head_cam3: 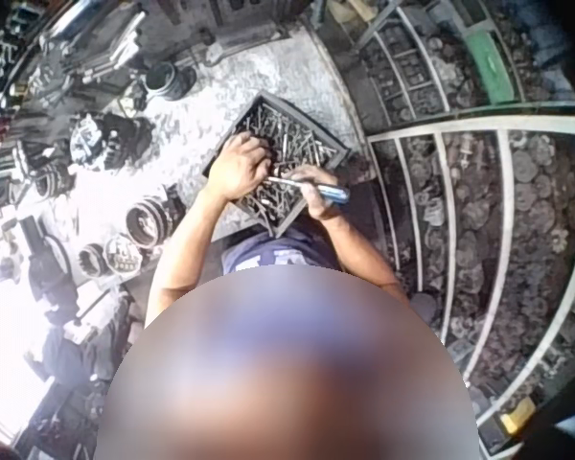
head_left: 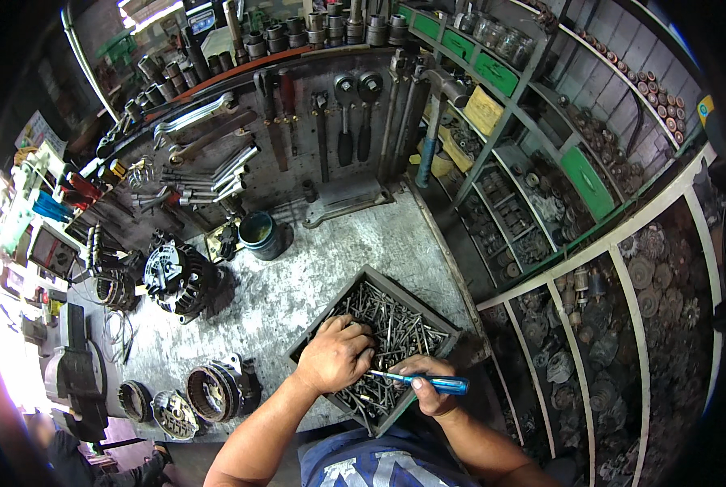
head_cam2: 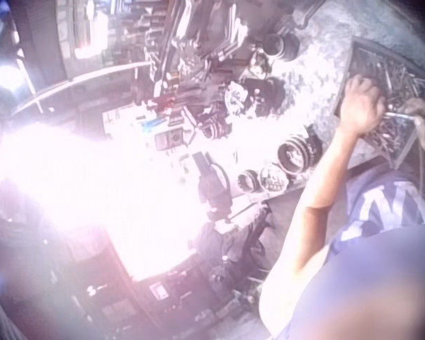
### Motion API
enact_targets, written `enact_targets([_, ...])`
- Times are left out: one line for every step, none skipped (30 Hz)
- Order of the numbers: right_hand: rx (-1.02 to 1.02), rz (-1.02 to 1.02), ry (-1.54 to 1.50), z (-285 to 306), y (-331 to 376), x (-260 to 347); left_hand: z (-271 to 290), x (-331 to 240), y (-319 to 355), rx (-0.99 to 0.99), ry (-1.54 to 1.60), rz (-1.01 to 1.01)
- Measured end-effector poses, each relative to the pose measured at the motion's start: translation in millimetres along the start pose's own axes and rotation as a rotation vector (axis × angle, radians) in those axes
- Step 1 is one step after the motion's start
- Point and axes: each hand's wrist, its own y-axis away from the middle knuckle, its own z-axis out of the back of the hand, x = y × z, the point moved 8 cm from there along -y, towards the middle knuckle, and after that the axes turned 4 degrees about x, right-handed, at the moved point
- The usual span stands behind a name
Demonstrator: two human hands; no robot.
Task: The person sorts screws from a tray and uses a screwdriver to fasten screws into a circular metal housing on a workbench. The person then picks up a second housing and continues fastening screws into it.
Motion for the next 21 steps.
enact_targets([0.0, 0.001, 0.006, -0.2, 0.3, -0.3, 0.3, -0.3, 0.3, -0.002, 0.011, -0.004])
enact_targets([0.0, 0.004, -0.001, -0.1, 0.6, -0.4, 0.2, -0.2, 0.5, 0.002, 0.013, -0.003])
enact_targets([0.002, 0.003, -0.003, -0.3, 0.9, -0.8, 0.3, -0.3, 0.8, 0.002, 0.011, -0.005])
enact_targets([-0.005, 0.008, -0.008, 0.0, 1.2, -0.9, 0.0, 0.2, 1.2, 0.01, 0.014, 0.0])
enact_targets([0.003, 0.002, -0.005, -0.6, 1.3, -1.4, -0.3, 0.4, 1.3, 0.015, 0.013, 0.003])
enact_targets([0.0, 0.0, -0.005, -0.9, 1.4, -1.7, 0.3, -0.1, 1.6, 0.008, 0.006, -0.003])
enact_targets([-0.005, 0.012, -0.008, -0.7, 1.5, -0.7, -0.4, 0.7, 1.3, 0.016, 0.017, 0.004])
enact_targets([-0.005, 0.002, -0.007, -1.0, 1.2, -1.4, -0.4, 0.4, 0.7, 0.013, 0.023, 0.001])
enact_targets([-0.007, 0.004, -0.008, -1.2, 1.0, -1.0, 0.1, 0.1, 0.3, 0.009, 0.023, -0.002])
enact_targets([-0.002, 0.014, -0.008, -1.4, 0.6, 0.3, 1.6, -1.1, 0.0, -0.003, 0.035, -0.013])
enact_targets([-0.004, 0.006, -0.005, -1.4, 0.3, 0.1, 4.0, -2.7, 0.2, -0.015, 0.041, -0.025])
enact_targets([0.001, 0.008, 0.001, -1.1, -0.2, 1.0, 7.4, -4.1, -0.3, -0.027, 0.045, -0.038])
enact_targets([0.006, 0.021, 0.008, -1.2, -0.6, 2.7, 9.7, -3.5, -0.7, -0.011, 0.113, -0.031])
enact_targets([0.012, 0.028, 0.012, -1.3, -0.9, 3.8, 13.7, -2.7, -1.1, 0.006, 0.18, -0.025])
enact_targets([0.017, 0.045, 0.017, -1.2, -1.5, 5.7, 15.6, 0.0, -3.8, 0.045, 0.252, 0.004])
enact_targets([0.01, 0.043, 0.025, -0.6, -1.7, 6.0, 26.1, 1.8, -4.1, -0.035, 0.349, 0.033])
enact_targets([0.016, 0.063, 0.029, -0.8, -2.1, 7.8, 36.4, 4.5, -10.4, -0.113, 0.378, 0.031])
enact_targets([0.013, 0.067, 0.037, -0.9, -2.4, 8.1, 34.1, 12.7, -16.8, -0.046, 0.33, 0.141])
enact_targets([0.011, 0.078, 0.049, -1.0, -2.6, 8.9, 31.9, 23.2, -24.9, 0.023, 0.276, 0.247])
enact_targets([0.004, 0.076, 0.044, -0.9, -3.0, 8.3, 27.6, 26.8, -39.2, 0.072, 0.112, 0.28])
enact_targets([0.001, 0.08, 0.044, -1.3, -3.0, 8.1, 14.2, 31.8, -56.0, 0.204, -0.062, 0.31])
